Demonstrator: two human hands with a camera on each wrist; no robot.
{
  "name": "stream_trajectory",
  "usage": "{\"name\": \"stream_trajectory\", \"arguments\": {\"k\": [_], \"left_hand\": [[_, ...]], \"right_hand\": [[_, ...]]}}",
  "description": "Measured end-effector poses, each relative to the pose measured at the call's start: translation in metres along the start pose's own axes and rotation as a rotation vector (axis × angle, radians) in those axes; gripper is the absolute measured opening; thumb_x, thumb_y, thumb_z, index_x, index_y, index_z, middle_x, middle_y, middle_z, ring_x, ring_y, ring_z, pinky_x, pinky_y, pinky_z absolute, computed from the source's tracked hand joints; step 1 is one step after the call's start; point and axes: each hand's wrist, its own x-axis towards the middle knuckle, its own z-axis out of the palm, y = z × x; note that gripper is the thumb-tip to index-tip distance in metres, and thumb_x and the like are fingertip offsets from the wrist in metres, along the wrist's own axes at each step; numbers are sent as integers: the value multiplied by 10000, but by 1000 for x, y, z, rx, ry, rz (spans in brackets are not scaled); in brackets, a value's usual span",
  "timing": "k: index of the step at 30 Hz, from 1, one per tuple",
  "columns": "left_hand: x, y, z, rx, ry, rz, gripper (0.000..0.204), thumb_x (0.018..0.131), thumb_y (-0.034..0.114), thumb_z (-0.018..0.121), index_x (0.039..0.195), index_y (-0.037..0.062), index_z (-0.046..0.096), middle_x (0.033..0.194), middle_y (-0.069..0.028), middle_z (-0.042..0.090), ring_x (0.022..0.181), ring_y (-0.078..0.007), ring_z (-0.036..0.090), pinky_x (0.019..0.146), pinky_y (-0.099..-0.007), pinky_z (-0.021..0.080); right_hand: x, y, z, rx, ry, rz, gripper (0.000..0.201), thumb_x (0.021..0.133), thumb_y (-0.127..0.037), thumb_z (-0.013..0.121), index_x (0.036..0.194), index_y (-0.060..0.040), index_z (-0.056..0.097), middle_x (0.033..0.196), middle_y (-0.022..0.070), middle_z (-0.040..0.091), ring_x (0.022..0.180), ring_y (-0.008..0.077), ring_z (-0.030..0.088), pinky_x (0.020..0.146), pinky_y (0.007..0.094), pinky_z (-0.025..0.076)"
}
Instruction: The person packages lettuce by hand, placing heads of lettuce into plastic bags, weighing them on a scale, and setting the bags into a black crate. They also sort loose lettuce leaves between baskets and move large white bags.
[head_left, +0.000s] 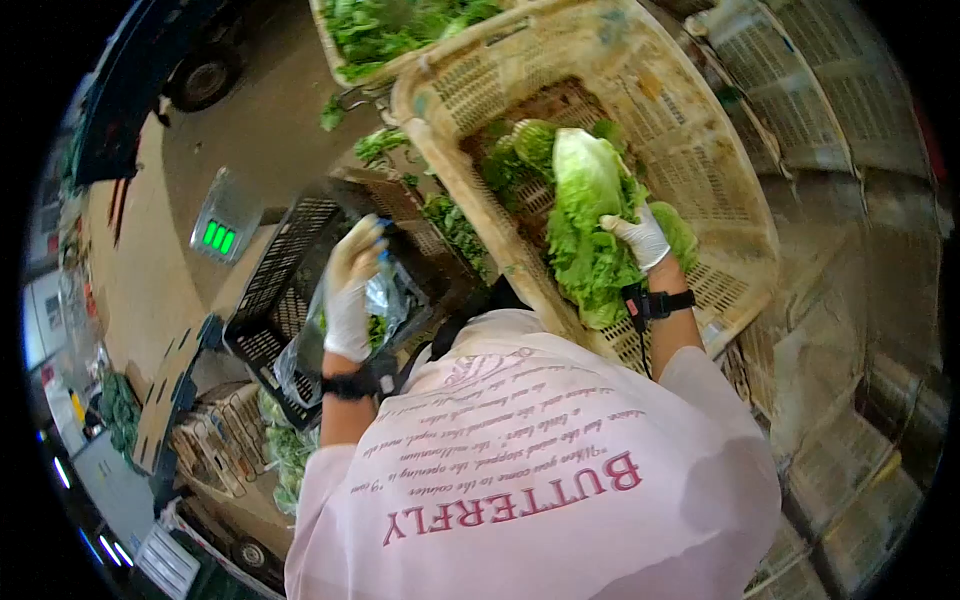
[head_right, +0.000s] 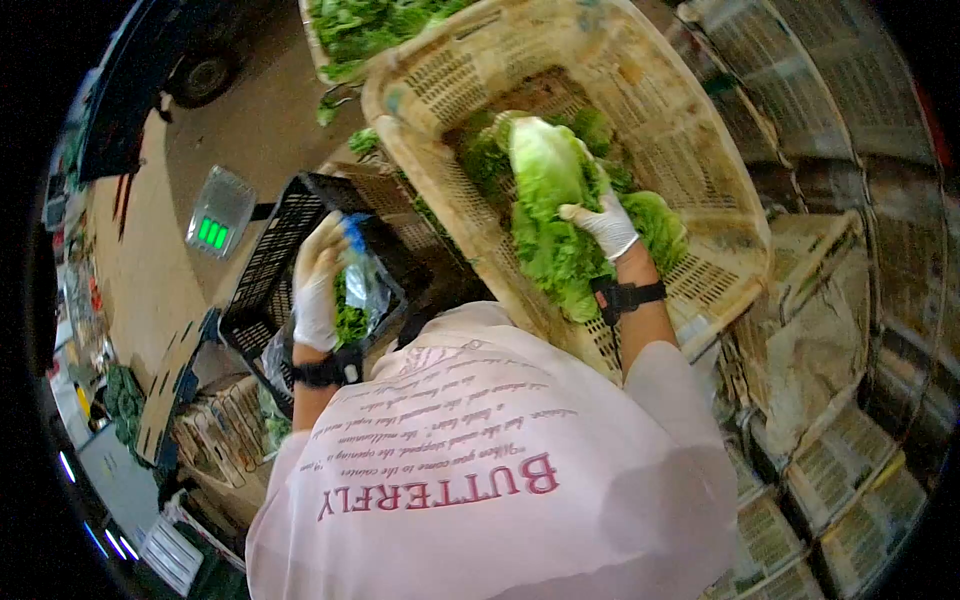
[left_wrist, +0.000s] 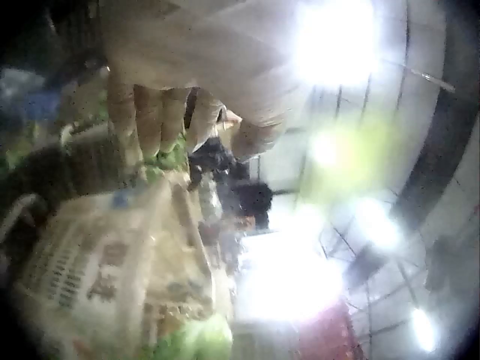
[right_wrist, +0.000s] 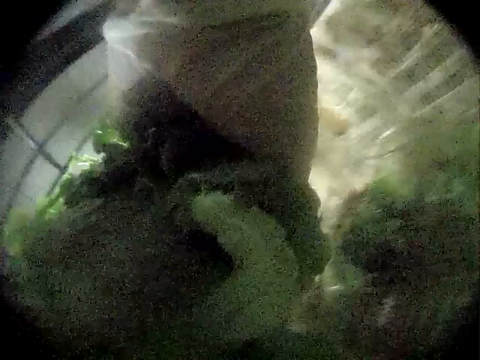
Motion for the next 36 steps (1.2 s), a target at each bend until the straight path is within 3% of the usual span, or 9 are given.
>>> {"name": "stream_trajectory", "arguments": {"k": [4,7,9,11,20,27,31,33,36], "left_hand": [[30,0,47,-367,-333,135,703,870,364,594,1423,61,282,1357,-138,453,1203,-245,478,1026,-363,349],[30,-25,27,-917,-370,-269,686,866,373,602,1409,90,292,1352,-118,455,1199,-270,483,1010,-428,390],[26,-16,17,-925,-300,-253,619,887,349,588,1390,109,319,1315,-106,480,1180,-260,496,974,-447,433],[24,-22,12,-805,-182,-183,580,939,439,465,1386,92,338,1346,-129,463,1204,-271,485,1000,-442,417],[3,8,-14,-389,10,156,742,770,72,713,1393,74,309,1250,-56,493,1118,-158,487,967,-300,396],[-26,5,-64,-297,-131,101,692,765,72,694,1369,46,358,1196,-52,533,1074,-142,512,944,-275,413],[-47,-33,-82,-977,31,-56,628,878,370,599,1348,21,371,1249,-105,525,1119,-234,532,970,-373,439],[-44,-43,-90,-1033,108,-8,638,898,491,511,1345,53,385,1279,-130,511,1147,-287,521,977,-435,440],[-54,-37,-93,-1208,204,180,665,870,544,467,1371,115,382,1333,-139,471,1195,-326,480,1003,-510,383]], "right_hand": [[17,-37,107,-172,-444,-505,925,743,-308,767,1462,-111,220,1521,73,197,1401,191,148,1125,343,164],[31,-46,153,-169,-512,-324,767,831,-379,669,1431,-73,302,1407,95,396,1235,201,424,1032,316,341],[59,-37,166,37,-375,-410,472,892,-372,592,1242,-58,553,1166,117,592,1048,205,560,893,317,447],[54,-60,182,-474,-95,-792,439,891,-392,583,1169,-52,598,1142,141,602,1027,240,582,877,323,460],[58,-86,274,-1157,-349,-1073,282,869,-308,547,1052,-100,596,903,127,625,856,324,602,753,415,470],[106,-147,297,-1550,-929,-841,288,875,-297,530,1028,-69,617,881,143,645,819,289,633,772,393,497],[265,-202,286,-1300,-482,-1102,391,892,-282,564,1254,-135,543,1156,109,622,1035,235,599,894,333,472],[233,-212,303,-1257,152,-1120,559,778,-261,656,1231,28,502,1225,233,537,1120,353,516,962,383,409],[214,-170,328,-941,-423,-797,434,923,-313,530,1328,-166,485,1303,91,534,1156,233,532,976,310,422]]}}
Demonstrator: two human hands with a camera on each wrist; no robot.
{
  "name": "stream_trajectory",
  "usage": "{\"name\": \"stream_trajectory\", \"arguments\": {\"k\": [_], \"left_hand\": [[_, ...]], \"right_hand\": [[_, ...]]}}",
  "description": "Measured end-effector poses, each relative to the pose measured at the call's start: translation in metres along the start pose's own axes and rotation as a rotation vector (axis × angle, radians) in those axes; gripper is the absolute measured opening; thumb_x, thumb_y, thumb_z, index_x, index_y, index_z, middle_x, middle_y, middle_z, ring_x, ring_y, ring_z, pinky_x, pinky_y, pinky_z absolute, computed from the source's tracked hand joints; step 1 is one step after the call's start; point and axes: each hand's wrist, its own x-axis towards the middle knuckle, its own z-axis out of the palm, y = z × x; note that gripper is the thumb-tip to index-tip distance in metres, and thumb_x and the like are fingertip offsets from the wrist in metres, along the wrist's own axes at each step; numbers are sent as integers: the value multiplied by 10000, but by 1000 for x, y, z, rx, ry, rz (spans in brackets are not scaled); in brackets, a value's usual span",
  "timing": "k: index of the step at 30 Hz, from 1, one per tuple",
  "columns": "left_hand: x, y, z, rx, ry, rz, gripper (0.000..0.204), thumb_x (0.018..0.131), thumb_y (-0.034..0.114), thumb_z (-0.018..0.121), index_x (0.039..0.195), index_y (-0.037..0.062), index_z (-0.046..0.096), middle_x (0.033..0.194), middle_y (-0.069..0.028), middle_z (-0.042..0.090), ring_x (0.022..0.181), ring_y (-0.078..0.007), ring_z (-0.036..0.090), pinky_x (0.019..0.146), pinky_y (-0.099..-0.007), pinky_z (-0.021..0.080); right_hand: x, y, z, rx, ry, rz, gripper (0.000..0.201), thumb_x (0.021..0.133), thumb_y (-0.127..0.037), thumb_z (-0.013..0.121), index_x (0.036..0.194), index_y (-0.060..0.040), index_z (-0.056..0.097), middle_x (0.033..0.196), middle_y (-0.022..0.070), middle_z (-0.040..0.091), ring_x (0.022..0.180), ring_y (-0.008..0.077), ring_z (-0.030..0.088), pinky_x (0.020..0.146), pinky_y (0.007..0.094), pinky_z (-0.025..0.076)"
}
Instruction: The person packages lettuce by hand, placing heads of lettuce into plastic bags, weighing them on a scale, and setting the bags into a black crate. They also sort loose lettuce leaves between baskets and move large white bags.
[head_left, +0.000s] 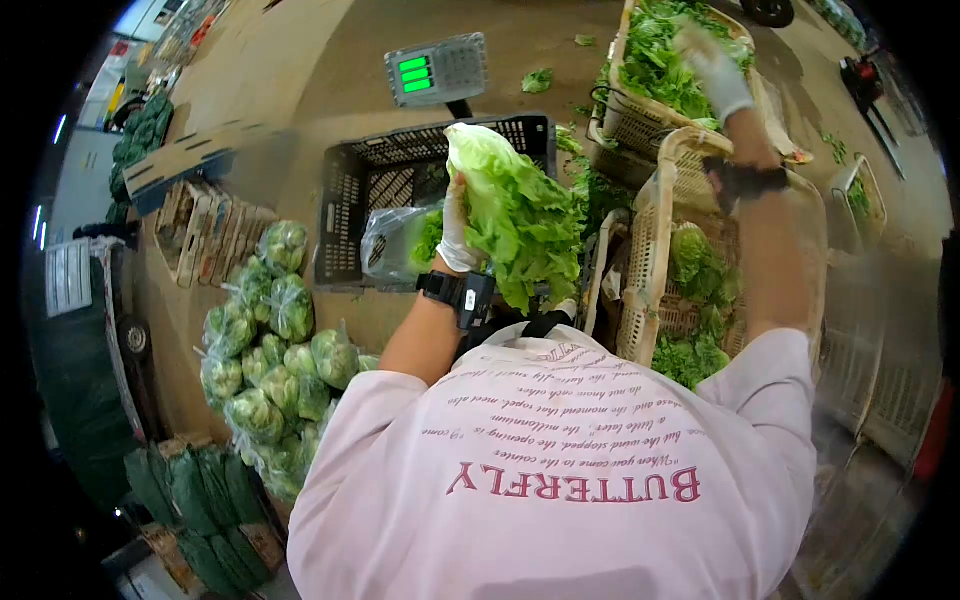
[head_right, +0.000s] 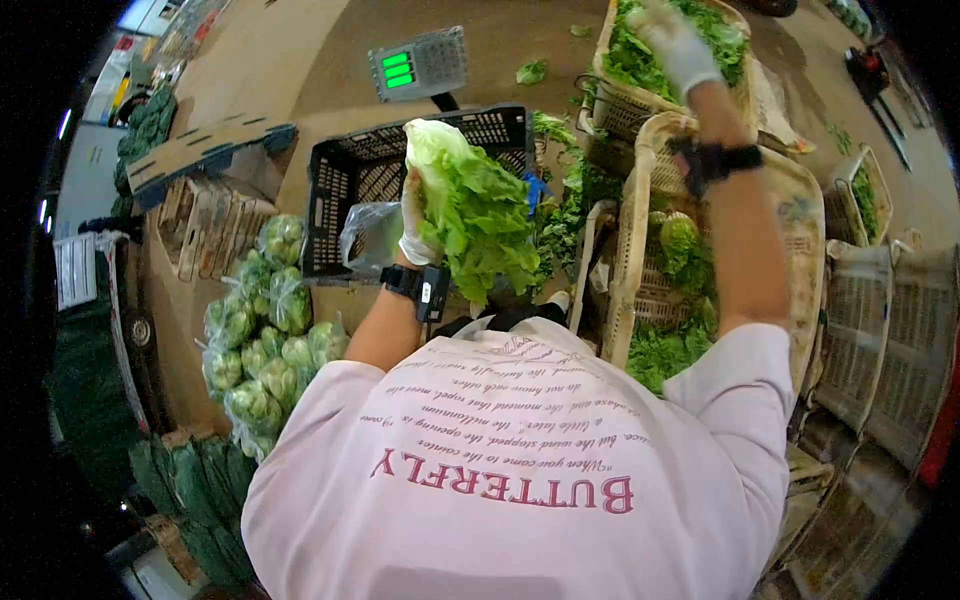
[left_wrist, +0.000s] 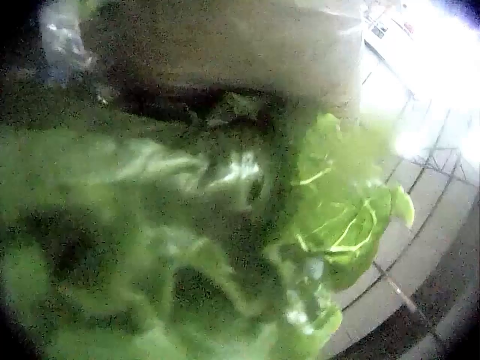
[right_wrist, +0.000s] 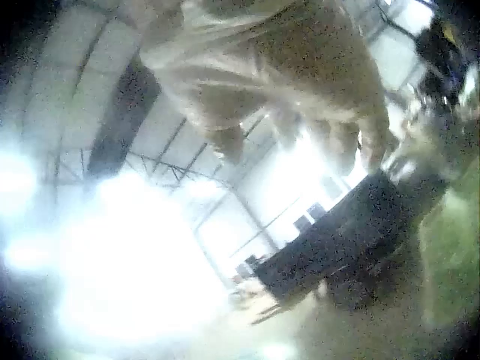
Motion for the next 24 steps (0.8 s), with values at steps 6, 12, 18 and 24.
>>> {"name": "stream_trajectory", "arguments": {"k": [6,12,18,24], "left_hand": [[-4,10,-12,-159,-63,63,684,841,537,480,1365,105,394,1311,-145,494,1191,-307,486,999,-474,401],[-29,35,-32,181,71,-28,579,927,467,483,1350,83,389,1280,-105,505,1154,-232,506,975,-383,429],[-50,36,-111,391,209,-48,396,889,267,617,1215,62,524,1111,-64,611,979,-183,602,853,-334,502],[-52,100,-142,1288,50,-96,682,729,102,720,1345,63,430,1172,-70,596,1029,-181,560,905,-279,434]], "right_hand": [[-145,-66,164,806,-874,759,743,870,-568,512,1422,-110,317,1372,93,442,1267,214,401,1044,404,339],[-203,-98,210,838,-444,496,789,841,-360,675,1420,-20,261,1286,115,489,1144,197,498,987,294,388],[-224,-120,218,339,-728,-2,847,778,-535,654,1421,-97,318,1469,213,269,1374,391,200,1104,408,220],[-242,-92,174,652,-357,453,433,918,-261,574,1257,0,509,1238,123,562,1138,197,531,994,292,388]]}}
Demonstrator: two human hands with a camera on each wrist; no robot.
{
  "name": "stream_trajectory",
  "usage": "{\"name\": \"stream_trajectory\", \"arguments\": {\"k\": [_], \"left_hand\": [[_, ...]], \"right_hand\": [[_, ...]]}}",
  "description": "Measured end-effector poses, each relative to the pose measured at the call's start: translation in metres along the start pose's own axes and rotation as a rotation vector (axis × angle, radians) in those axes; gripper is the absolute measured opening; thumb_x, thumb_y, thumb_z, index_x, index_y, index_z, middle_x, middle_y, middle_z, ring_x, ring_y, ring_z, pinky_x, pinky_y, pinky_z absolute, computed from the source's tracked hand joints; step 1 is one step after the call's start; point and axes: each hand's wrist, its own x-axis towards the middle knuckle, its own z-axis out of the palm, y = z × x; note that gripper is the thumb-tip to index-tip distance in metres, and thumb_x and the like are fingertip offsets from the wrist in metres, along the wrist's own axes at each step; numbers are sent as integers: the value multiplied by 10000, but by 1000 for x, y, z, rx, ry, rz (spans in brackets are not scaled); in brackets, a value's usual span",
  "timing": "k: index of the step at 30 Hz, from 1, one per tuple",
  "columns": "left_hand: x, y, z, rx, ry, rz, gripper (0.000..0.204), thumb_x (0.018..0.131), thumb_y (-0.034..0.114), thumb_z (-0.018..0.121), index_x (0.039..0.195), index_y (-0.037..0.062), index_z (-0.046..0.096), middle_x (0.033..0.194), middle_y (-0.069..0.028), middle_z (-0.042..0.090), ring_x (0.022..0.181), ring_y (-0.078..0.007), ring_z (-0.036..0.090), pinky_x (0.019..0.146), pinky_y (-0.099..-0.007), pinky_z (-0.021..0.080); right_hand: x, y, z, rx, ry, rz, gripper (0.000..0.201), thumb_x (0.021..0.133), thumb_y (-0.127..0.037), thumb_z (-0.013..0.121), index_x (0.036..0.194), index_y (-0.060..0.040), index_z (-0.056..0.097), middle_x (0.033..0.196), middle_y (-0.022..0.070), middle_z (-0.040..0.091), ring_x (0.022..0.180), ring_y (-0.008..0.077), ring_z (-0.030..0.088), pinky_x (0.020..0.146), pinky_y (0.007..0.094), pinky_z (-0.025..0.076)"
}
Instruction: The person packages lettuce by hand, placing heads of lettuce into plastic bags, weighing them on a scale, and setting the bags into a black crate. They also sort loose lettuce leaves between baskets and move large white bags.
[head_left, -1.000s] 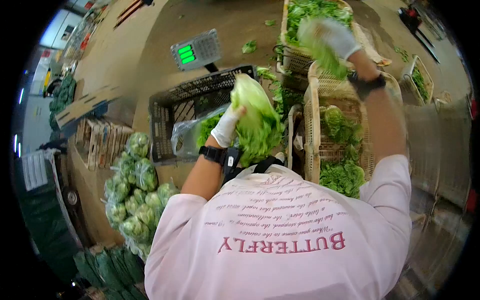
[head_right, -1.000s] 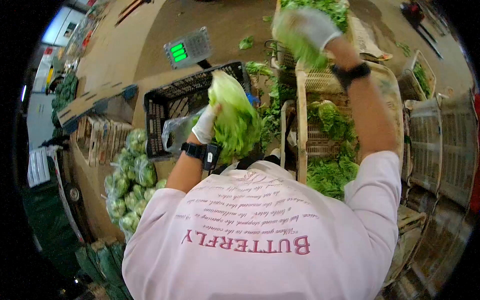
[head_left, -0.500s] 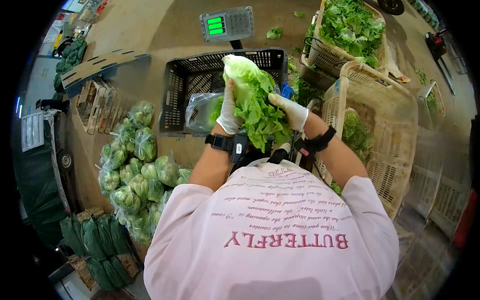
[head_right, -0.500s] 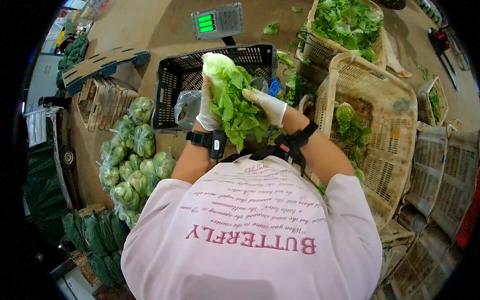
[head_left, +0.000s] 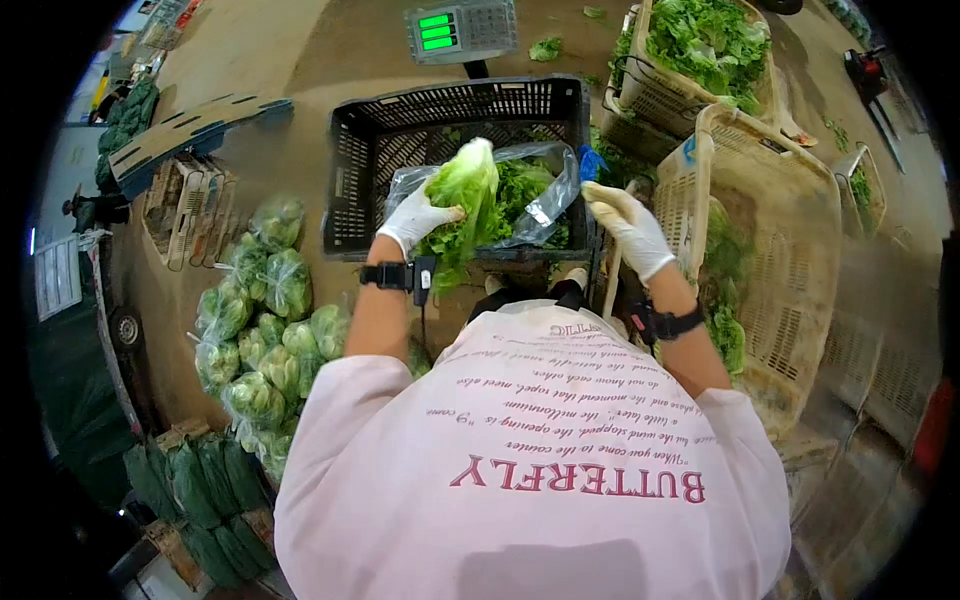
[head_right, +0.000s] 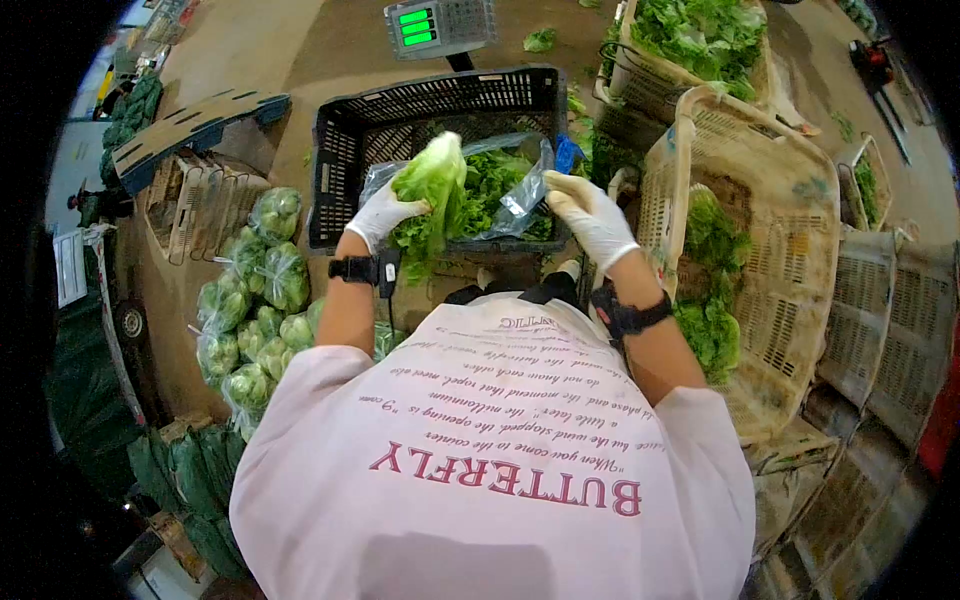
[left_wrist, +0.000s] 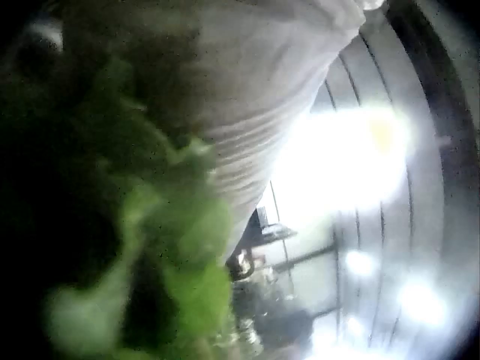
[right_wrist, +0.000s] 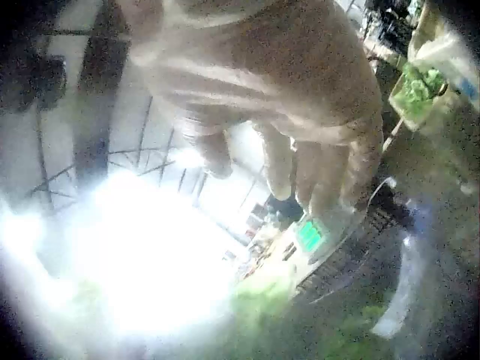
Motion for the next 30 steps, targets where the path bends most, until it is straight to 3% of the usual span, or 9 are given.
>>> {"name": "stream_trajectory", "arguments": {"k": [3,9,11,12,17,19,21,23,30], "left_hand": [[24,13,-8,865,-244,-100,830,652,291,756,1368,76,398,1182,-158,599,1093,-267,566,928,-318,430],[75,45,63,1339,-402,-155,816,673,285,742,1393,221,364,1285,-156,530,1135,-316,541,922,-439,427],[75,-30,85,1626,-109,305,697,792,107,597,1420,240,325,1449,-124,352,1310,-291,365,996,-520,324],[78,-60,86,1632,-231,203,768,757,142,640,1431,260,293,1529,-81,163,1394,-311,168,1057,-555,221],[49,-67,72,1380,-322,171,761,759,264,666,1430,250,307,1530,-75,161,1402,-311,148,1058,-582,217],[40,-52,60,1103,-163,214,622,773,279,651,1352,212,433,1490,-102,267,1378,-327,214,1064,-547,237],[33,-62,36,645,6,473,376,811,242,628,1155,92,602,1164,-133,607,1082,-263,570,932,-333,430],[9,-44,12,357,99,278,242,824,261,626,953,61,667,895,-134,670,841,-270,643,733,-313,495],[-50,-54,-60,176,657,96,176,829,163,666,910,9,638,747,-59,616,669,-123,555,628,-274,461]], "right_hand": [[-30,9,-25,58,89,3,382,929,-187,555,1245,23,512,1225,116,569,1130,190,538,991,287,394],[-82,29,-37,60,321,191,348,932,-163,543,1226,23,531,1207,122,580,1111,176,550,978,286,408],[-98,48,-40,20,369,203,343,929,-149,545,1223,28,534,1196,118,587,1099,174,554,973,287,412],[-104,55,-38,41,408,222,335,926,-135,546,1219,26,539,1187,112,593,1086,170,559,967,283,412],[-136,75,-39,-56,480,221,307,926,-134,552,1194,14,561,1163,94,604,1068,160,565,947,267,416],[-143,81,-39,-6,526,237,298,926,-136,554,1185,10,570,1141,86,612,1050,153,571,938,264,419],[-142,89,-41,42,571,242,299,927,-139,553,1186,10,570,1134,85,615,1042,149,573,932,265,422],[-137,88,-35,90,605,255,300,928,-142,553,1187,9,571,1127,84,618,1034,145,575,926,265,426],[-57,41,5,109,381,367,414,935,-323,527,1314,-156,502,1246,24,569,1138,146,524,916,287,394]]}}
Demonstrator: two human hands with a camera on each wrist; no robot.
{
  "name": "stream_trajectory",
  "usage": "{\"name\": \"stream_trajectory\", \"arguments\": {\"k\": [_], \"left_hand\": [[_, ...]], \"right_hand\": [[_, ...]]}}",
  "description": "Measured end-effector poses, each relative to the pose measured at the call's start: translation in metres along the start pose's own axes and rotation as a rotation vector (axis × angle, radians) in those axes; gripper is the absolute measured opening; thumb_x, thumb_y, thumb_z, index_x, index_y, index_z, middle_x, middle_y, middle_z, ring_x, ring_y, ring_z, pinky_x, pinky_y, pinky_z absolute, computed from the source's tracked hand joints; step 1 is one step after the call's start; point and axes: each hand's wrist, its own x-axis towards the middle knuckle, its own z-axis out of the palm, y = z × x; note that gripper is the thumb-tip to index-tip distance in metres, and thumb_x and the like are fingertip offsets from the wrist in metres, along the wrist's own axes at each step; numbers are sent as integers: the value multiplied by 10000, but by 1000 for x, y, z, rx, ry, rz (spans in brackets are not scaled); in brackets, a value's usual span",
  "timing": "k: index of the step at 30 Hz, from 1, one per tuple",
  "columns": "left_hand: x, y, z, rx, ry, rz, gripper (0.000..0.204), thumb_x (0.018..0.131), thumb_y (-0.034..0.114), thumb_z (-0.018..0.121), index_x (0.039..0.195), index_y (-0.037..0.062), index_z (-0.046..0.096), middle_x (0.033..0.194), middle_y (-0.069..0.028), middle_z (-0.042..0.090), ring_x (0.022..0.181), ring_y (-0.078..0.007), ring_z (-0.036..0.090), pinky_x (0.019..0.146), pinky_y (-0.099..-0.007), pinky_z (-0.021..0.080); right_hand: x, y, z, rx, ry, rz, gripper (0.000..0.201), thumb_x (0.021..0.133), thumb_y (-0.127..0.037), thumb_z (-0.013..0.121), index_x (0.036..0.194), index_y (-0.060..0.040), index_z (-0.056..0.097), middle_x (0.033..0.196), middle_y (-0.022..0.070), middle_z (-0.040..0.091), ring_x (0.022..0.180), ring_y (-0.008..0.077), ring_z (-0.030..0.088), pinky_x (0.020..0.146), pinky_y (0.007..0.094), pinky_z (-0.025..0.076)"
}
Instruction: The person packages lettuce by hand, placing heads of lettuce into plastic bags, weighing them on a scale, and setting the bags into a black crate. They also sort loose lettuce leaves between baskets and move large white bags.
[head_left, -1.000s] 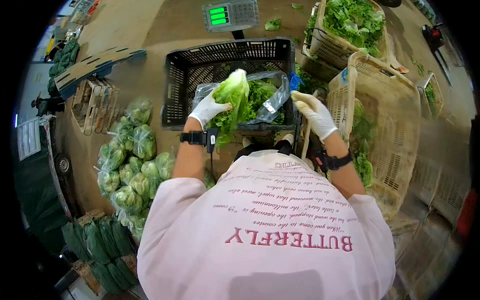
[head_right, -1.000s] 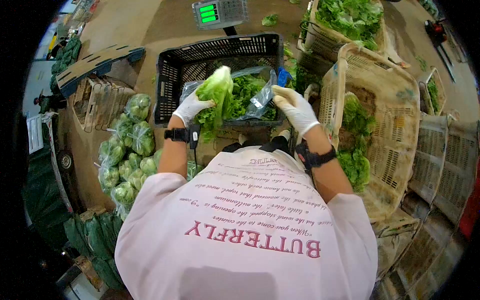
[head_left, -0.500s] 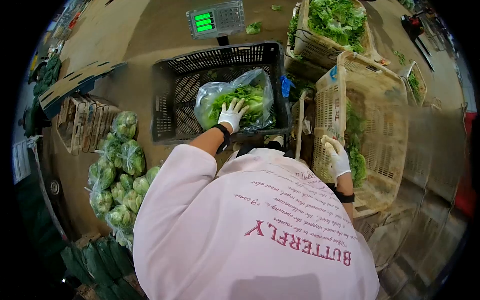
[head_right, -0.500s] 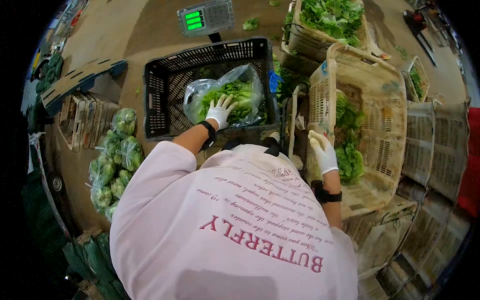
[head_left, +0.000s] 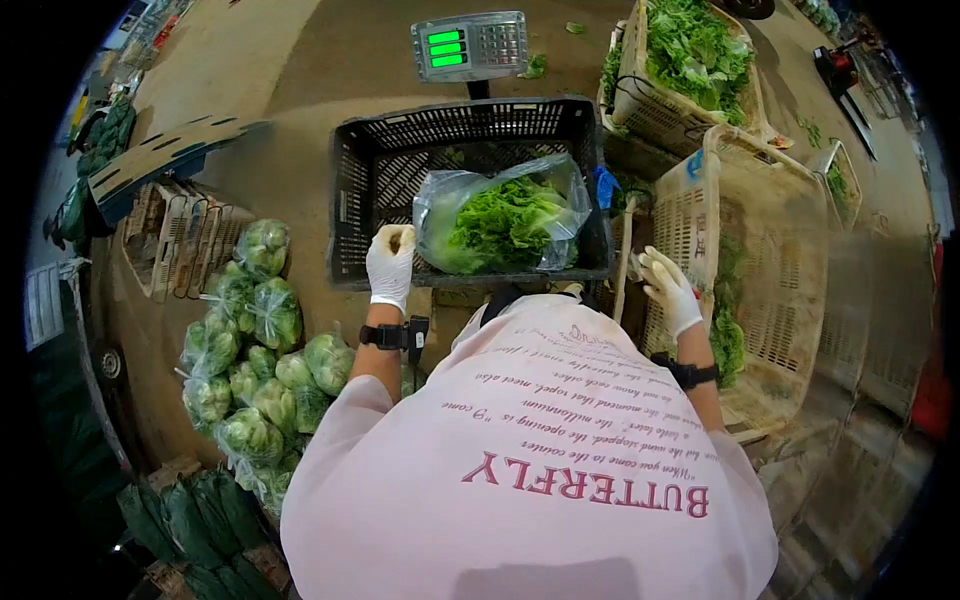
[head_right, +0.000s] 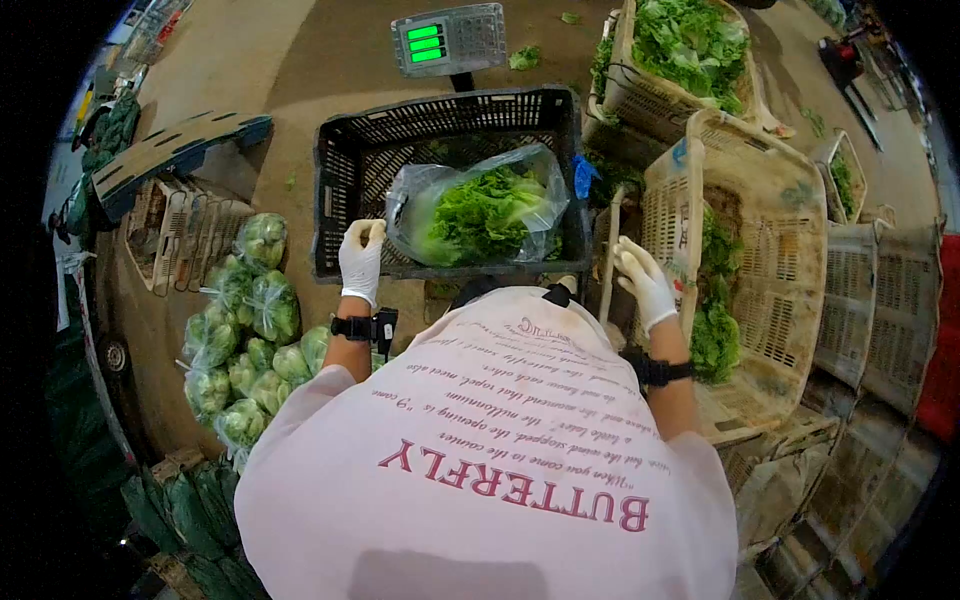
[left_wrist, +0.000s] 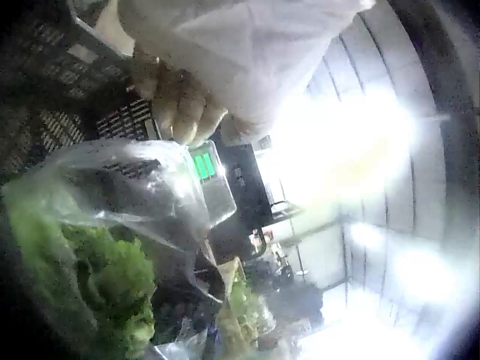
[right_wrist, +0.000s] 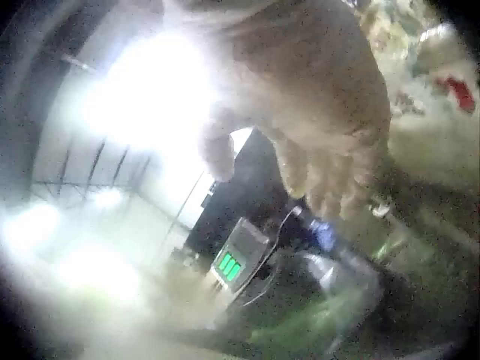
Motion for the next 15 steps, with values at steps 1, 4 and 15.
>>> {"name": "stream_trajectory", "arguments": {"k": [1,4,15], "left_hand": [[0,-9,-3,1,5,2,176,829,163,666,910,9,638,747,-59,616,669,-123,555,628,-274,461],[4,-27,-7,-69,126,-83,592,775,187,727,1269,-20,474,1144,-174,539,1002,-213,525,868,-323,439],[49,-33,53,-165,-304,-177,270,859,218,576,885,-44,636,784,-77,651,714,-231,586,722,-332,453]], "right_hand": [[4,-9,17,130,-63,74,497,922,-364,535,1363,-157,436,1333,44,497,1205,181,473,960,321,364],[56,15,53,195,-155,202,775,870,-461,572,1460,-120,201,1458,94,323,1323,241,330,1042,371,293],[282,138,110,146,73,448,370,809,-307,601,1019,-1,610,1039,164,638,977,283,607,787,410,458]]}}
